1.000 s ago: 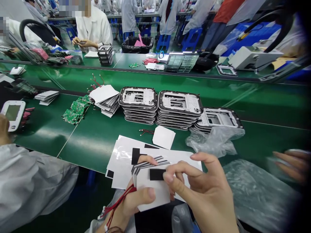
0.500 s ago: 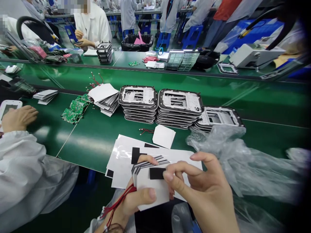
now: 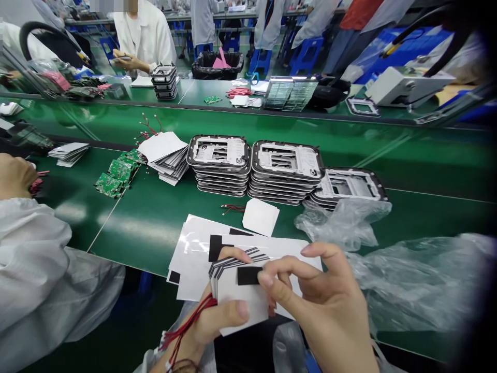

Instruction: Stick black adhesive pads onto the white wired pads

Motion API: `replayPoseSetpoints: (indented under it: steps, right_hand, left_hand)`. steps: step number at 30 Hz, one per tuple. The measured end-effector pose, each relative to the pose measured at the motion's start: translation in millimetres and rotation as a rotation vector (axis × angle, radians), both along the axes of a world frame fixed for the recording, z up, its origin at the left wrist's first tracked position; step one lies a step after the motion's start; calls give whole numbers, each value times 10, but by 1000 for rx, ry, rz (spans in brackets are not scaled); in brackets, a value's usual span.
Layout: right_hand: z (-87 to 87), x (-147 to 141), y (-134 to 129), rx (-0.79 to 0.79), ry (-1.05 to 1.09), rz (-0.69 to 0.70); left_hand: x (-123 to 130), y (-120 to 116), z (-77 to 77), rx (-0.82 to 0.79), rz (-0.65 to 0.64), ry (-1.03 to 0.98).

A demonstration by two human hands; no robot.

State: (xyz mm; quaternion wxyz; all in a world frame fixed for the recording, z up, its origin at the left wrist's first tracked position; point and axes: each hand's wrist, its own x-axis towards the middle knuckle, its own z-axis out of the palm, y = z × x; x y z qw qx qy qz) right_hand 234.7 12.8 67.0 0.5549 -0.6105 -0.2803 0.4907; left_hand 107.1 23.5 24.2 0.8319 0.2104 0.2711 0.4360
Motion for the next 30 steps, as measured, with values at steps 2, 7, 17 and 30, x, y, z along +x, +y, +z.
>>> replayPoseSetpoints:
  steps: [2,7,17,30]
  right_hand:
    - [-5,-2,0,6,0,-8]
    - [-64,17,-11,39,-48,5]
    - [-114,31,-23,81,-152,43]
    - [-105,9,-34,84,-163,40]
  left_hand:
    - [-5,4,-17,50,6,10]
    - [-27,31,-62,152,-51,9]
    - [-58,92,-56,276,-143,-88]
    - [-14,46,38,252,-86,-14]
